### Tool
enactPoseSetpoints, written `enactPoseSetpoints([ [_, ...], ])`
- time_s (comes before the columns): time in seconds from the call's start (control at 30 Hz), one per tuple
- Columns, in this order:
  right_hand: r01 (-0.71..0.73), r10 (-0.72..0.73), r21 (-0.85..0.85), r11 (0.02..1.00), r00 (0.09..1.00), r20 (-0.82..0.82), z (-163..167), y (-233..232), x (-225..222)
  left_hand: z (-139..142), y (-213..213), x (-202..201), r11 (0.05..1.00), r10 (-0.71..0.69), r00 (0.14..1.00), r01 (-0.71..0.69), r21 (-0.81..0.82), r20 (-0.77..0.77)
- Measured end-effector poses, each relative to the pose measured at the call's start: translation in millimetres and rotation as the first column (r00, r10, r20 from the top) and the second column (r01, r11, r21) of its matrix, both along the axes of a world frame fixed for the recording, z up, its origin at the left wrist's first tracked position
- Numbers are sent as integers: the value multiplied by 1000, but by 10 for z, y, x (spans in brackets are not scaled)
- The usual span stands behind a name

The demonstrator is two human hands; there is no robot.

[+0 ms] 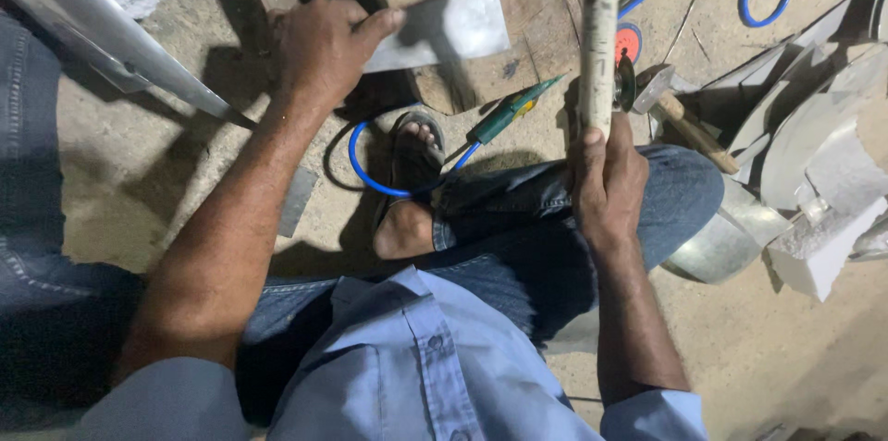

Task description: The person hammers a small metal piece on a wooden block, then fits it onto a larger curved metal part. They repeat this process with another piece. Finally, they use an angle grinder to smooth the seam where the pieces join, creating sparks.

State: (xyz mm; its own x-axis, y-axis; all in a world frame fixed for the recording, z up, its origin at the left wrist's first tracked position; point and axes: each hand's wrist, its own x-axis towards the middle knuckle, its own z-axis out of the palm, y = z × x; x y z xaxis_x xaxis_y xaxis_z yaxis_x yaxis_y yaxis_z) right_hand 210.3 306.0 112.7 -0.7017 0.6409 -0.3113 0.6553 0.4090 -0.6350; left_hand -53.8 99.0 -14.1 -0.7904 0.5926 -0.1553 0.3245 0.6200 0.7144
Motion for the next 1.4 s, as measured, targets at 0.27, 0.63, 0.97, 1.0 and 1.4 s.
enactPoseSetpoints([
  [0.27,-32,38,-44,999,989,143,-80,211,-6,-128,166,-146,997,-68,983,74,32,-168],
  [0.63,-148,141,36,988,977,161,27,302,-13,-146,248,-190,998,-61,981,64,12,-183],
  [0.97,-391,313,241,888,899,306,33,286,-92,-97,321,-278,994,-84,988,75,-73,-130],
  [1.0,-260,232,142,955,955,187,52,291,-71,-86,305,-293,994,-98,987,90,-68,-129],
  [1.4,-153,147,82,985,986,75,76,491,-87,15,397,-385,981,-122,991,128,-145,49],
])
